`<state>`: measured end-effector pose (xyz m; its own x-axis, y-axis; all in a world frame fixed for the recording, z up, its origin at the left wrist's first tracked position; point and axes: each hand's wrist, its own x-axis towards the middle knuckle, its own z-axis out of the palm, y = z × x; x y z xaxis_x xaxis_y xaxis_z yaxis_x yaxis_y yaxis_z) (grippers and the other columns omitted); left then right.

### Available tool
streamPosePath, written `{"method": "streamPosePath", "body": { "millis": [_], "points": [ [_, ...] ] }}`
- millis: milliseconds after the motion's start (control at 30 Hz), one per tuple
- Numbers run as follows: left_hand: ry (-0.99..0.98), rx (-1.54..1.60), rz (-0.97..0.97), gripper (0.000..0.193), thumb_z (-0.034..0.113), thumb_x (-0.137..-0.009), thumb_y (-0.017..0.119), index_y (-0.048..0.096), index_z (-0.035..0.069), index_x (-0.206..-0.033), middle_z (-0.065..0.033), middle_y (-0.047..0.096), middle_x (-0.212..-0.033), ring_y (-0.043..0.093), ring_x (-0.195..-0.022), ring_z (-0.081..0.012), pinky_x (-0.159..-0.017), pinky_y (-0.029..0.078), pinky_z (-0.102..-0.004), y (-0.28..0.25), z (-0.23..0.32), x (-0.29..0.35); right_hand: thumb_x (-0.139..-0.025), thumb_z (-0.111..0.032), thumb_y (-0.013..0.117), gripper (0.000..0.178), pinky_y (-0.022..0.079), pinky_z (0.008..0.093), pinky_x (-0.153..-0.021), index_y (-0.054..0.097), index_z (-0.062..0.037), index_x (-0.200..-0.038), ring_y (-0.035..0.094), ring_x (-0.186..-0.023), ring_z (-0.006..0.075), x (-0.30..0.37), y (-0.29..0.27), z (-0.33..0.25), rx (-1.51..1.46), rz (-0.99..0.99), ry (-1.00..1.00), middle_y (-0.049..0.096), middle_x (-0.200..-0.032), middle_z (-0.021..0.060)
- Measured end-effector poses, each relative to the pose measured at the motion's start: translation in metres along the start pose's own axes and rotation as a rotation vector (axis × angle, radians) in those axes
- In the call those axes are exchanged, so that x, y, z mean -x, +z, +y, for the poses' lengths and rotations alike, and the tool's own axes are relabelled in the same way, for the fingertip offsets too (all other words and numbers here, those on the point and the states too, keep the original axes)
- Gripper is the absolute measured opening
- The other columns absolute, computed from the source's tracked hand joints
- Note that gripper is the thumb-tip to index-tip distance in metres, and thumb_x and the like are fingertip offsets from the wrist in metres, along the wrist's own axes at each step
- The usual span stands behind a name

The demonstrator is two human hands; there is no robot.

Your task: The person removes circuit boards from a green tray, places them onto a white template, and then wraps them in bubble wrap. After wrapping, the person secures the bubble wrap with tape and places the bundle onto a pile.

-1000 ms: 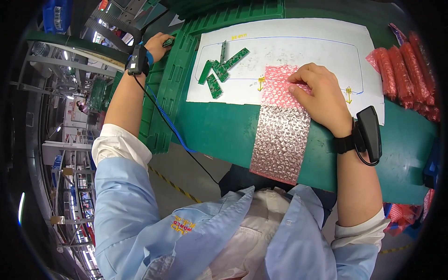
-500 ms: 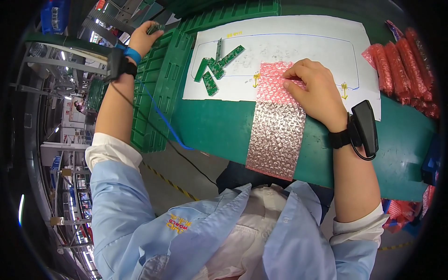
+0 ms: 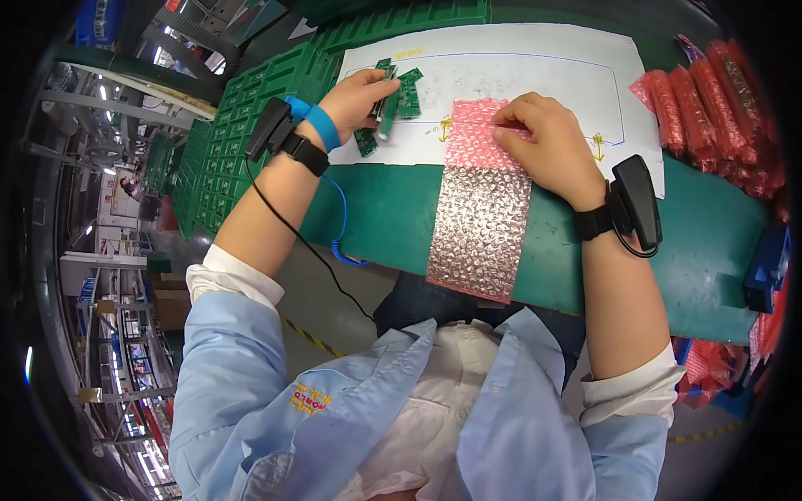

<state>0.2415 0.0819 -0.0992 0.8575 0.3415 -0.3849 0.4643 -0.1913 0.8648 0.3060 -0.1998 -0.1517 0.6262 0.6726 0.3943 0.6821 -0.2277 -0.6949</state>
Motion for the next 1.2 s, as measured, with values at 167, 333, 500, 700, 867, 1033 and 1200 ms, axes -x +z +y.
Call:
{"method": "streamPosePath", "body": {
  "millis": [167,333,500,700,867,1033,1200],
  "points": [
    [0.22,-0.163,0.194,0.053,0.024,-0.085,0.073,0.055,-0.003,-0.127,-0.0075,0.067,-0.089,0.061,-0.075,-0.0133,-0.068,0.051,-0.025,-0.008,-0.006,0.012,-0.083,-0.008,0.066,0.016,0.048,0.0334,-0.078,0.066,-0.0008,-0.097,0.059,-0.089,0.0261,0.001,-0.002,0.002,-0.006,0.001,-0.006,0.064,-0.096,0.0105],
    [0.301,-0.205,0.241,0.049,0.023,-0.085,0.072,0.057,-0.001,-0.125,-0.0066,0.069,-0.092,0.062,-0.075,-0.0133,-0.068,0.051,-0.0267,-0.027,-0.015,0.011,-0.083,-0.008,0.066,0.015,0.048,0.033,-0.077,0.066,-0.0008,-0.097,0.059,-0.089,0.0254,0.0,-0.001,0.0,-0.007,-0.016,0.002,0.064,-0.096,0.0104],
    [0.37,-0.382,0.385,0.034,0.022,-0.084,0.073,0.066,0.001,-0.11,-0.0078,0.069,-0.092,0.064,-0.077,-0.0173,-0.073,0.051,-0.0304,-0.032,-0.023,0.012,-0.084,-0.008,0.066,0.015,0.047,0.0316,-0.078,0.066,-0.001,-0.098,0.059,-0.089,0.0233,-0.001,0.0,0.0,-0.022,-0.025,0.009,0.063,-0.095,0.0095],
    [0.461,-0.619,0.453,0.024,0.023,-0.083,0.073,0.07,0.002,-0.095,-0.0114,0.068,-0.095,0.065,-0.082,-0.0245,-0.074,0.051,-0.0335,-0.016,-0.048,0.028,-0.086,-0.01,0.065,0.016,0.046,0.0304,-0.079,0.066,-0.0018,-0.1,0.058,-0.09,0.0214,-0.001,-0.002,-0.003,-0.079,-0.052,0.078,0.062,-0.095,0.0084],
    [0.479,-0.6,0.516,0.024,0.02,-0.083,0.073,0.071,0.003,-0.099,-0.0105,0.066,-0.095,0.063,-0.081,-0.0222,-0.072,0.051,-0.0324,-0.016,-0.054,0.031,-0.087,-0.011,0.065,0.015,0.046,0.0307,-0.08,0.066,-0.002,-0.099,0.058,-0.09,0.0221,-0.001,-0.002,-0.005,-0.071,-0.05,0.086,0.062,-0.095,0.0087],
    [0.842,-0.422,0.597,0.02,0.013,-0.086,0.066,0.071,0.005,-0.103,-0.0139,0.063,-0.09,0.062,-0.082,-0.0299,-0.073,0.051,-0.0382,0.011,-0.032,0.042,-0.089,-0.01,0.063,0.017,0.046,0.0277,-0.083,0.065,-0.0016,-0.104,0.058,-0.095,0.0172,-0.001,-0.003,0.001,-0.088,-0.061,0.112,0.062,-0.098,0.0072],
    [1.125,-0.758,0.311,0.02,0.009,-0.084,0.066,0.071,0.006,-0.103,-0.0097,0.062,-0.094,0.061,-0.085,-0.0277,-0.076,0.051,-0.0361,0.078,0.0,0.042,-0.091,-0.01,0.061,0.022,0.046,0.025,-0.087,0.063,-0.0016,-0.112,0.058,-0.098,0.0123,0.002,0.002,0.012,-0.413,0.089,0.234,0.063,-0.102,0.0054]
  ]
}}
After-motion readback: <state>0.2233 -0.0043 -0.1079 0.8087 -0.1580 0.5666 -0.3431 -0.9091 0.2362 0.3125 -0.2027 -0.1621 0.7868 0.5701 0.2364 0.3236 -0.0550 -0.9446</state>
